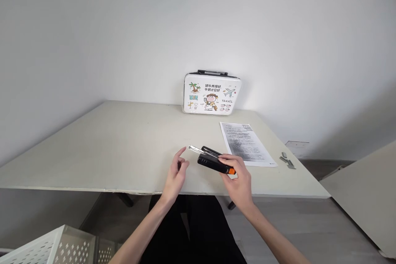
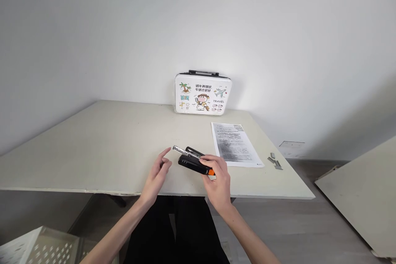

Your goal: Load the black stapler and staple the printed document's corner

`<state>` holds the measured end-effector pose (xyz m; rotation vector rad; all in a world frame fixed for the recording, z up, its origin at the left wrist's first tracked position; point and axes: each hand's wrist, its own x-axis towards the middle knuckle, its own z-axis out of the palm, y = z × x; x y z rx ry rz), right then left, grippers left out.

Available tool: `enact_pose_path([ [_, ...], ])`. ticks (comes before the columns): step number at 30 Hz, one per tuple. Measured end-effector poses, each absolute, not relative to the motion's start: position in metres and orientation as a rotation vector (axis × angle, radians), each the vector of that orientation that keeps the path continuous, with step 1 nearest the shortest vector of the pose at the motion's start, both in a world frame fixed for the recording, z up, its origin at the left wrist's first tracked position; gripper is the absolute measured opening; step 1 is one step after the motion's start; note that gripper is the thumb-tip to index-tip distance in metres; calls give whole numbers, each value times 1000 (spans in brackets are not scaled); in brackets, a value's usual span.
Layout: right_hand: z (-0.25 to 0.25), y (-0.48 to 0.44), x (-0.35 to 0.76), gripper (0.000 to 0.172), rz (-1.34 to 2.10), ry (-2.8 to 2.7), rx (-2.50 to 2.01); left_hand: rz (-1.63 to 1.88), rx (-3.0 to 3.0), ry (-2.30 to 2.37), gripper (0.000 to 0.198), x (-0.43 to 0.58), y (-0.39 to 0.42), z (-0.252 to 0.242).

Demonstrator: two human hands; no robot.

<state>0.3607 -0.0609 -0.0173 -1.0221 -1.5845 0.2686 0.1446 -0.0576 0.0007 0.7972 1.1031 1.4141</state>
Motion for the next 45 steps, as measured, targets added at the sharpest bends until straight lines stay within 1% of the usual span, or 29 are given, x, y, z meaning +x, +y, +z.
enact_pose_path([
  [3, -21, -61, 356, 23, 366, -1540, -1043, 1420, 1075, 1193, 45, 151, -59, 0],
  [7, -20, -59, 347, 17, 481, -1508, -1075, 1422, 1043, 1059, 32, 154, -60, -5],
  [9, -18, -54, 343, 19, 538, -1483, -1103, 1408, 1021, 1029, 32, 152, -59, -7],
  [13, -20, -27, 336, 30, 645, -1415, -1199, 1392, 990, 1145, 36, 138, -45, -6],
  [15, -24, -2, 331, 35, 690, -1398, -1242, 1391, 807, 1110, 31, 128, -34, -6],
  [19, -34, 62, 314, 41, 699, -1439, -1252, 1406, 367, 846, 16, 110, -20, -6],
  [25, -47, 150, 284, 42, 715, -1553, -1212, 1425, 224, 694, 14, 102, -21, -11],
  [30, -47, 188, 274, 39, 678, -1676, -1189, 1419, 209, 689, 13, 101, -21, -18],
  [34, -33, 164, 271, 40, 515, -1717, -1172, 1417, 189, 697, 17, 100, -19, -19],
  [35, -28, 149, 270, 38, 465, -1735, -1141, 1422, 184, 700, 19, 101, -19, -19],
  [37, -20, 111, 268, 26, 355, -1882, -975, 1447, 196, 707, 20, 104, -19, -19],
  [38, -18, 89, 267, 21, 371, -1957, -890, 1475, 217, 714, 19, 107, -19, -19],
  [40, -17, 48, 265, 18, 420, -2083, -803, 1533, 279, 758, 19, 114, -21, -19],
  [43, -23, 6, 265, 19, 421, -2168, -911, 1525, 347, 872, 21, 127, -25, -15],
  [45, -26, -7, 269, 15, 377, -2169, -1017, 1448, 351, 924, 22, 140, -27, -11],
])
